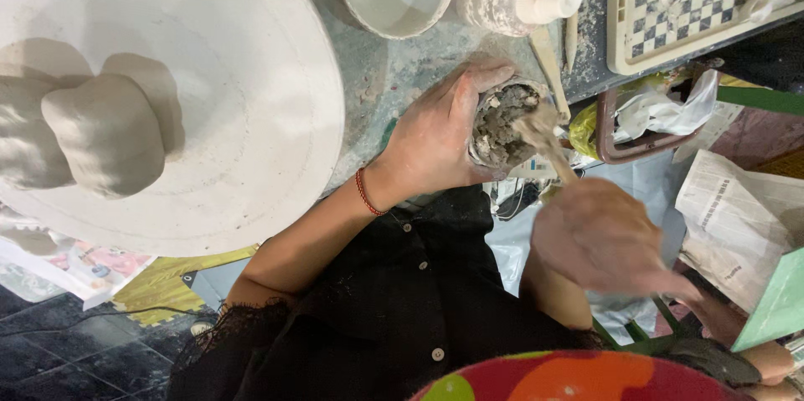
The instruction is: The person mixes a gray clay slurry in a small container using a wooden stick. They add water from a plastic cup and continue stirring to achieve a consistent texture.
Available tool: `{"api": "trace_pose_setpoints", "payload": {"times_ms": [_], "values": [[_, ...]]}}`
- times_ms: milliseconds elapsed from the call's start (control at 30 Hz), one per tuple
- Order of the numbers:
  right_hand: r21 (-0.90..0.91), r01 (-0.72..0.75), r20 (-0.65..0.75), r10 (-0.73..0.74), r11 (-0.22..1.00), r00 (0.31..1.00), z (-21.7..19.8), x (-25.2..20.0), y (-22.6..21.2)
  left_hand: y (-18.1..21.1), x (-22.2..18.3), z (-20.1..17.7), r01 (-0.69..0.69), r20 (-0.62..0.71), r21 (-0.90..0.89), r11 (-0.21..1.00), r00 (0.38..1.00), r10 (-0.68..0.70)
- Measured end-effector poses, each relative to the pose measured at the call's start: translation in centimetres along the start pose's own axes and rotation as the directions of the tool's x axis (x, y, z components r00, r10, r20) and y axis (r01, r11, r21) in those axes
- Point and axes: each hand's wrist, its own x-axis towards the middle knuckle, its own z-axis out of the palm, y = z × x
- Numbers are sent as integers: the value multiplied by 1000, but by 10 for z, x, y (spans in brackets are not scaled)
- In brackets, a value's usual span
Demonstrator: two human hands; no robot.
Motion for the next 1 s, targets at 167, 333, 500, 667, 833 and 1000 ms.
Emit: {"api": "trace_pose_setpoints", "payload": {"times_ms": [167,333,500,667,833,1000], "values": [[-250,100,247,-37,963,968,10,3,44,5,5,-7,74,63,28,997,995,-75],[-166,72,158,-45,984,986,9,6,27,11,6,-10,100,63,-1,995,993,-100],[-112,56,83,-47,992,995,17,8,11,7,0,-8,133,111,23,991,985,-135],[-235,219,83,-204,947,975,34,11,47,3,4,-7,64,79,28,998,995,-66],[-326,14,141,34,945,989,36,17,35,5,3,-5,100,114,21,995,988,-102],[-243,84,107,-59,966,992,44,12,26,7,0,-6,35,34,58,998,999,-37]]}}
